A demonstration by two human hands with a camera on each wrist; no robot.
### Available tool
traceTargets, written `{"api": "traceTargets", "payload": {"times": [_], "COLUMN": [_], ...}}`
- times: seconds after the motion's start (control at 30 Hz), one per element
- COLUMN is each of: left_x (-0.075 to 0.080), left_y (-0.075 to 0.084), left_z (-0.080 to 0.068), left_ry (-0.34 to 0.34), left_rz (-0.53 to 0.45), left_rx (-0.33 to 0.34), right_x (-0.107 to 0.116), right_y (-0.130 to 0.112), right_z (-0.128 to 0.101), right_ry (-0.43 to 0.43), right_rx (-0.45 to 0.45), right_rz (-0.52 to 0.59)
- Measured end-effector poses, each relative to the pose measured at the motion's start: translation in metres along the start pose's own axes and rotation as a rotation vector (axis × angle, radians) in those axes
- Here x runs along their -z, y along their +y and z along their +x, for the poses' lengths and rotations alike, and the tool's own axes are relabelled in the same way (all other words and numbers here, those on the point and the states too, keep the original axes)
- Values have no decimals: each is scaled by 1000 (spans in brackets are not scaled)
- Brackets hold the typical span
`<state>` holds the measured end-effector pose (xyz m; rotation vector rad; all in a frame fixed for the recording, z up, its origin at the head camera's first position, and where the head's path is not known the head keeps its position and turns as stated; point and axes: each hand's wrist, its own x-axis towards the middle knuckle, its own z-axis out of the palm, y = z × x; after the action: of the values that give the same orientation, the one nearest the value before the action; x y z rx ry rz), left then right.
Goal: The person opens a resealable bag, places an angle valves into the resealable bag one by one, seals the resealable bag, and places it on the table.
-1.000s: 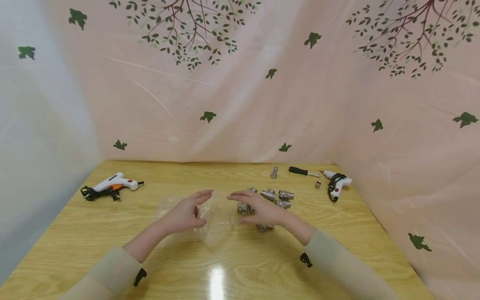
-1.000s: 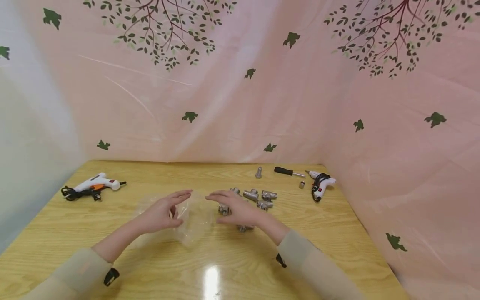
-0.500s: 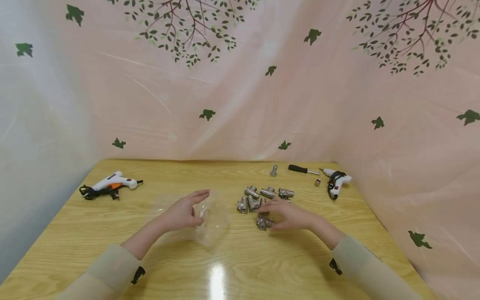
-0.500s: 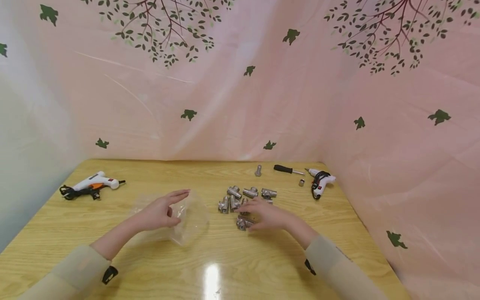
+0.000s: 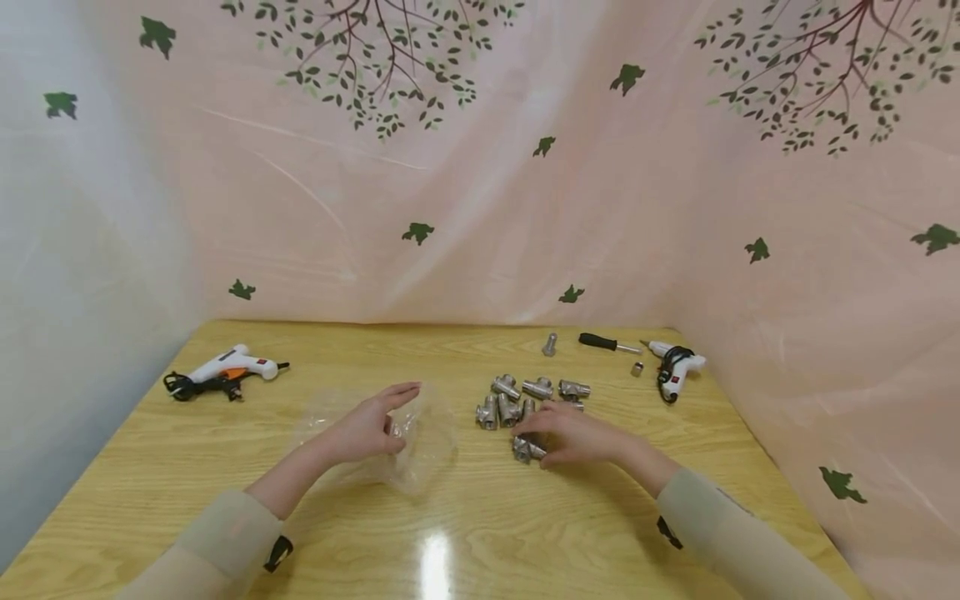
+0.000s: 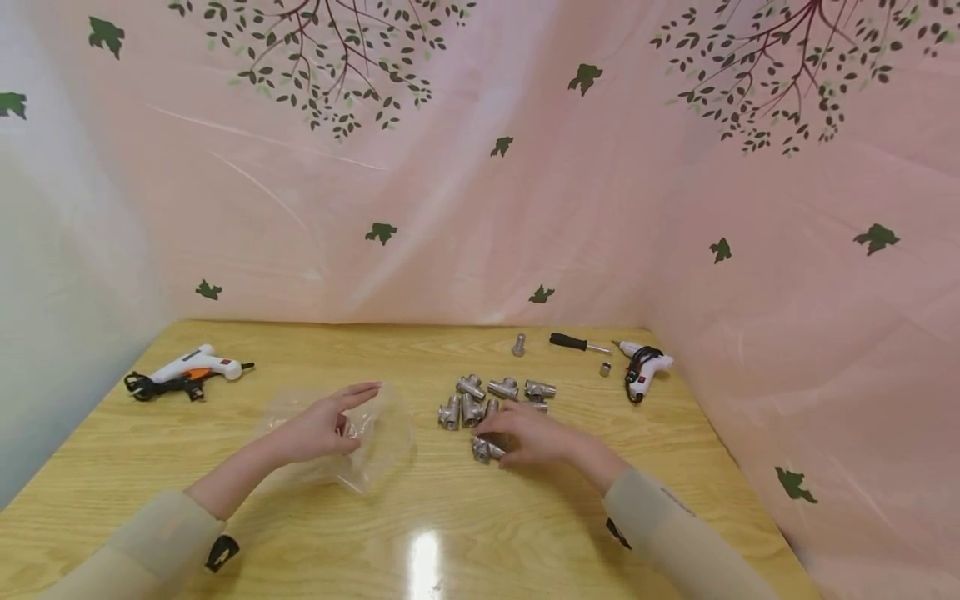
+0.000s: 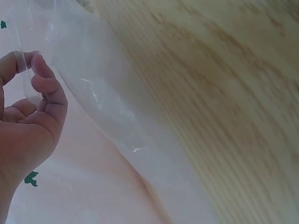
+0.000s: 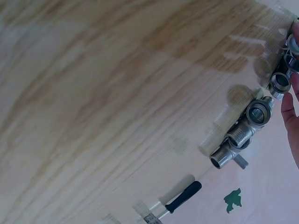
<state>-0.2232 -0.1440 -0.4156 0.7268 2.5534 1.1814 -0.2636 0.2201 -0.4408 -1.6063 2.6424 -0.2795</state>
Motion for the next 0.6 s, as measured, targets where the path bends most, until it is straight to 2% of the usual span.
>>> {"api": "traceTargets", "payload": {"times": [0.2,0.33,0.6], "left_x": [-1,-2,-3], "left_y": [1,3,2], "left_z": [0,1,5], "left_ry": [2,-3,4], "left_rz": [-14,-17,2], "left_rx": [3,12,-11], "right_x": [3,12,32], "right_y": [-5,-13,-42], "right_z": [5,13,47], "right_ry": [-13,24,101], "right_rx": [-43,-76,-100], "right_rz": [12,33,89]}}
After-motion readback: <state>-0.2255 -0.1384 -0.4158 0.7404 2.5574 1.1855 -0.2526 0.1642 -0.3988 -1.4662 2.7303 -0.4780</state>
